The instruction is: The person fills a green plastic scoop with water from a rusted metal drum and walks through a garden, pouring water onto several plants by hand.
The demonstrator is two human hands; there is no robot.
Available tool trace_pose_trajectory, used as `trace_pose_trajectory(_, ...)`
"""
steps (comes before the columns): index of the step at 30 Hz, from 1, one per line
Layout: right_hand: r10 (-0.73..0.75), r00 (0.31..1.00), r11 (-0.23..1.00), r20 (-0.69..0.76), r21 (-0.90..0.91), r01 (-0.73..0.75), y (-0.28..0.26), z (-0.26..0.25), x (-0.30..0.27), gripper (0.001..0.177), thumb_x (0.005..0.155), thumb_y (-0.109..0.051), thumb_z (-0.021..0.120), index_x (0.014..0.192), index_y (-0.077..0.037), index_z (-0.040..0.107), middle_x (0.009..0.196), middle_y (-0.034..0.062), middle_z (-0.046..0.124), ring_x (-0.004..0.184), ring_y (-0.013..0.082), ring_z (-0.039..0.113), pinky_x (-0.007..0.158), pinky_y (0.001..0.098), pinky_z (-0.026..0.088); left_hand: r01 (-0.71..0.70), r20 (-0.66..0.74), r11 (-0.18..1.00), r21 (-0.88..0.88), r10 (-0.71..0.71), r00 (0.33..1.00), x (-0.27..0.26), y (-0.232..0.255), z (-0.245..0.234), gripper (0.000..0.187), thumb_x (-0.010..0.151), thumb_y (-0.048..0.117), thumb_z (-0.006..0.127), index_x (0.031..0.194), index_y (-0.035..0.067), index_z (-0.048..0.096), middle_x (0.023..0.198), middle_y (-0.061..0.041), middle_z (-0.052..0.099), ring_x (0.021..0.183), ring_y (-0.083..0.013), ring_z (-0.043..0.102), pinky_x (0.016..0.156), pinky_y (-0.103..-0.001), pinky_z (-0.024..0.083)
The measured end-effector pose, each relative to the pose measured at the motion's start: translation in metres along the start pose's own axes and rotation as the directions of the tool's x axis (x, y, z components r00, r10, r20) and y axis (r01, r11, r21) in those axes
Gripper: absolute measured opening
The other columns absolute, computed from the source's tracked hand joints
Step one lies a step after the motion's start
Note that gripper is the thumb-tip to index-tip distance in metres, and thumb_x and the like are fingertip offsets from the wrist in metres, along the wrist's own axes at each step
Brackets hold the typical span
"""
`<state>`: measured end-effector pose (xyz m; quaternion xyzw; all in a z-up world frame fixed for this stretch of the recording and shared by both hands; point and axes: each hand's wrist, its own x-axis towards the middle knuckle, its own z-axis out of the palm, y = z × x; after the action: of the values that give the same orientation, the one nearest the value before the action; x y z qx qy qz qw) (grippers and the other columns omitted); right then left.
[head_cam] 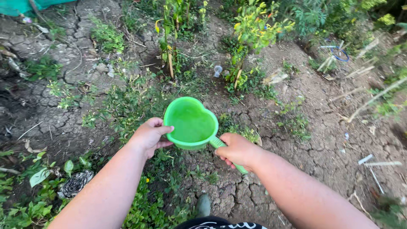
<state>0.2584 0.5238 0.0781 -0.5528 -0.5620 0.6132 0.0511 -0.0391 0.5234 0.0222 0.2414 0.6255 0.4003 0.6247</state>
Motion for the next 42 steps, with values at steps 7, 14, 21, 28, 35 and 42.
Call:
trace_pose_trajectory(7, 0.054, 0.998, 0.996, -0.014, 0.072, -0.053, -0.033, -0.038, 0.036, 0.011, 0.088, -0.012, 0.063, 0.092, -0.005, 0.055, 0.071, 0.0058, 0.055, 0.053, 0.0147, 0.049, 0.045, 0.0323, 0.040, -0.158, -0.081, 0.987, -0.020, 0.156, 0.984, 0.035, 0.031, 0.015, 0.018, 0.094, 0.024, 0.073, 0.102, 0.013, 0.061, 0.093, -0.003, 0.064, 0.088, -0.0183, 0.065, 0.079, -0.039, 0.056)
trace_pose_trajectory(14, 0.016, 0.999, 0.993, 0.034, 0.113, -0.020, -0.075, -0.035, 0.078, 0.007, 0.088, -0.009, 0.059, 0.093, -0.005, 0.056, 0.074, 0.0074, 0.057, 0.059, 0.0165, 0.052, 0.048, 0.0335, 0.043, -0.153, -0.192, 0.908, -0.390, 0.082, 0.978, 0.051, 0.052, -0.020, 0.025, 0.102, 0.038, 0.054, 0.102, 0.014, 0.059, 0.098, -0.002, 0.065, 0.090, -0.0218, 0.063, 0.084, -0.041, 0.054)
trace_pose_trajectory(21, -0.077, 0.995, 0.996, 0.058, 0.051, 0.074, -0.128, -0.008, 0.102, 0.008, 0.088, -0.009, 0.056, 0.090, -0.001, 0.057, 0.076, 0.0090, 0.058, 0.060, 0.0179, 0.053, 0.048, 0.0350, 0.043, -0.182, -0.275, 0.782, -0.596, 0.014, 0.961, 0.087, 0.072, -0.088, 0.019, 0.103, 0.024, 0.055, 0.100, 0.009, 0.065, 0.085, -0.003, 0.066, 0.079, -0.0191, 0.062, 0.073, -0.035, 0.056)
trace_pose_trajectory(28, -0.072, 0.996, 0.997, 0.043, -0.024, 0.073, -0.171, 0.028, 0.119, 0.011, 0.085, -0.009, 0.061, 0.092, -0.001, 0.059, 0.074, 0.0076, 0.059, 0.059, 0.0173, 0.056, 0.049, 0.0340, 0.048, -0.164, -0.287, 0.700, -0.695, -0.061, 0.956, 0.127, 0.080, -0.123, 0.013, 0.100, 0.019, 0.059, 0.103, 0.009, 0.067, 0.094, -0.007, 0.073, 0.085, -0.0214, 0.071, 0.074, -0.040, 0.062)
trace_pose_trajectory(35, -0.117, 0.993, 0.992, 0.012, -0.040, 0.117, -0.204, 0.057, 0.126, 0.019, 0.085, -0.010, 0.062, 0.099, 0.003, 0.064, 0.072, 0.0058, 0.061, 0.056, 0.0146, 0.054, 0.045, 0.0331, 0.045, -0.077, -0.245, 0.719, -0.691, -0.131, 0.961, 0.142, 0.088, -0.147, 0.014, 0.097, 0.017, 0.067, 0.107, 0.008, 0.069, 0.102, -0.007, 0.075, 0.089, -0.0210, 0.074, 0.077, -0.039, 0.064)
trace_pose_trajectory(42, -0.121, 0.991, 0.967, -0.049, -0.233, 0.107, -0.233, 0.074, 0.126, 0.036, 0.084, -0.017, 0.064, 0.118, -0.004, 0.064, 0.070, 0.0059, 0.063, 0.055, 0.0166, 0.060, 0.049, 0.0362, 0.052, -0.045, -0.259, 0.713, -0.700, -0.194, 0.946, 0.161, 0.086, -0.165, 0.015, 0.094, 0.010, 0.068, 0.109, 0.012, 0.068, 0.103, -0.006, 0.074, 0.089, -0.0205, 0.073, 0.075, -0.039, 0.062)
